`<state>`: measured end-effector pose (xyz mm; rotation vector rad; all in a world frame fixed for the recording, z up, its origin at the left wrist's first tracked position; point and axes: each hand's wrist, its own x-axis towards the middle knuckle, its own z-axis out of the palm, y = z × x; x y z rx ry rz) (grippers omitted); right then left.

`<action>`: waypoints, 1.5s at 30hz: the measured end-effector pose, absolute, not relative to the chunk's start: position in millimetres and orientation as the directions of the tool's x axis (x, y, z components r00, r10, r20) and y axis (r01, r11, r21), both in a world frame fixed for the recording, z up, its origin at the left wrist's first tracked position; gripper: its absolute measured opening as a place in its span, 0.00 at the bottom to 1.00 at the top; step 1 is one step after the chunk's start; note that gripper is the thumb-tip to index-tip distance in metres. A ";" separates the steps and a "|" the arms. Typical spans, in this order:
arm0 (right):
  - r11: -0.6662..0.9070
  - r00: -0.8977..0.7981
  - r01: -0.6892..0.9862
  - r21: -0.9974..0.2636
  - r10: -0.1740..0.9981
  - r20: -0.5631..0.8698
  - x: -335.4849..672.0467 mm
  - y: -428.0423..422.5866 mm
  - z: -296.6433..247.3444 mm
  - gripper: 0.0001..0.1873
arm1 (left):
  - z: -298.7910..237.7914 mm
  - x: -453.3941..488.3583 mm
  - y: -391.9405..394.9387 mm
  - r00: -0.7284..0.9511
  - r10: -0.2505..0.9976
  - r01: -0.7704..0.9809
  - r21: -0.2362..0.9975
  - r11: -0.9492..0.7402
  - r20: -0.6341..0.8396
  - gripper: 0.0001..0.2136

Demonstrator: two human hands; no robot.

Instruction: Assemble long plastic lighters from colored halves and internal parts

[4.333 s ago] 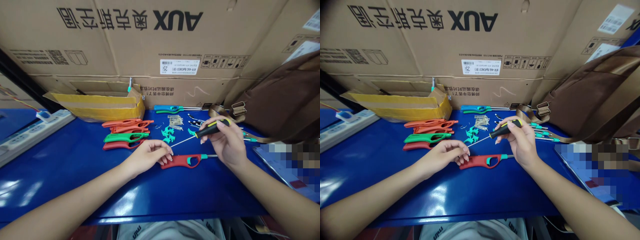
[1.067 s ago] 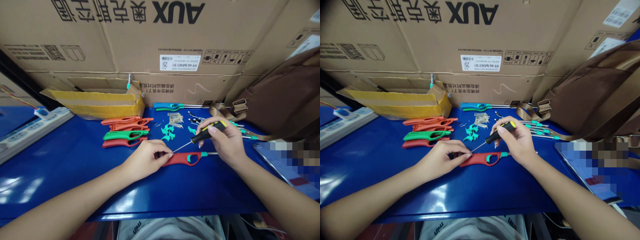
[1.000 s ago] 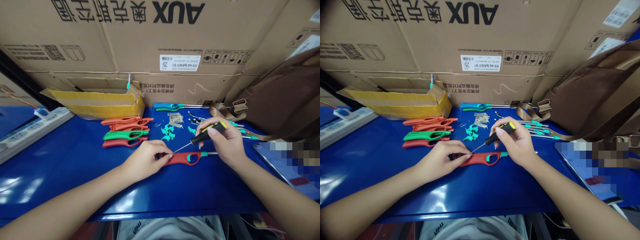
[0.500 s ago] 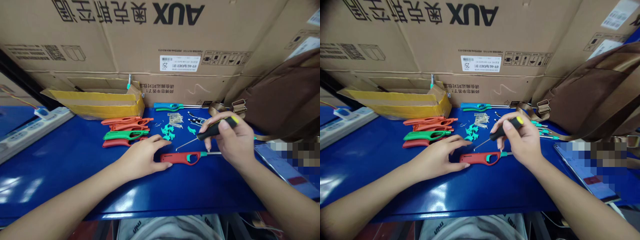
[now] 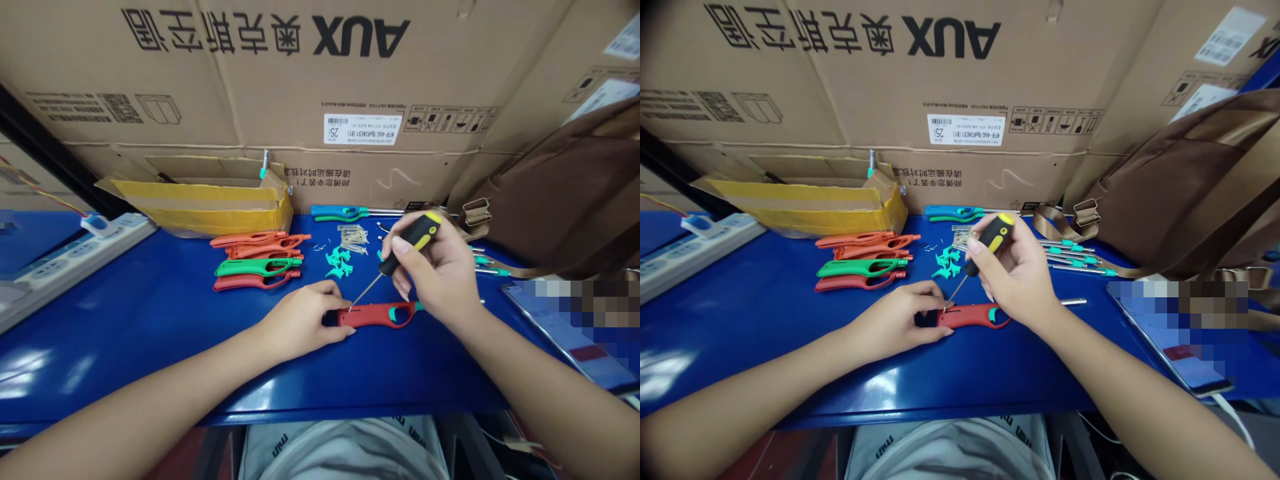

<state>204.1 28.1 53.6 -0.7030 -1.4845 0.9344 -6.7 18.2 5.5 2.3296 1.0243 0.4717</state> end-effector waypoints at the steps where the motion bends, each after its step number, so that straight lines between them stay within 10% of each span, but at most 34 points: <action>1: 0.499 -0.129 -0.107 -0.860 0.850 0.510 202.9 28.3 46.8 0.07 | 4.7 -7.0 18.2 0.649 0.754 0.565 0.600 -0.566 0.100 0.13; 45: 0.574 -0.293 -0.038 -0.818 0.776 0.558 205.2 16.1 20.9 0.08 | 2.3 -7.5 20.3 0.677 0.727 0.566 0.551 -0.613 0.114 0.16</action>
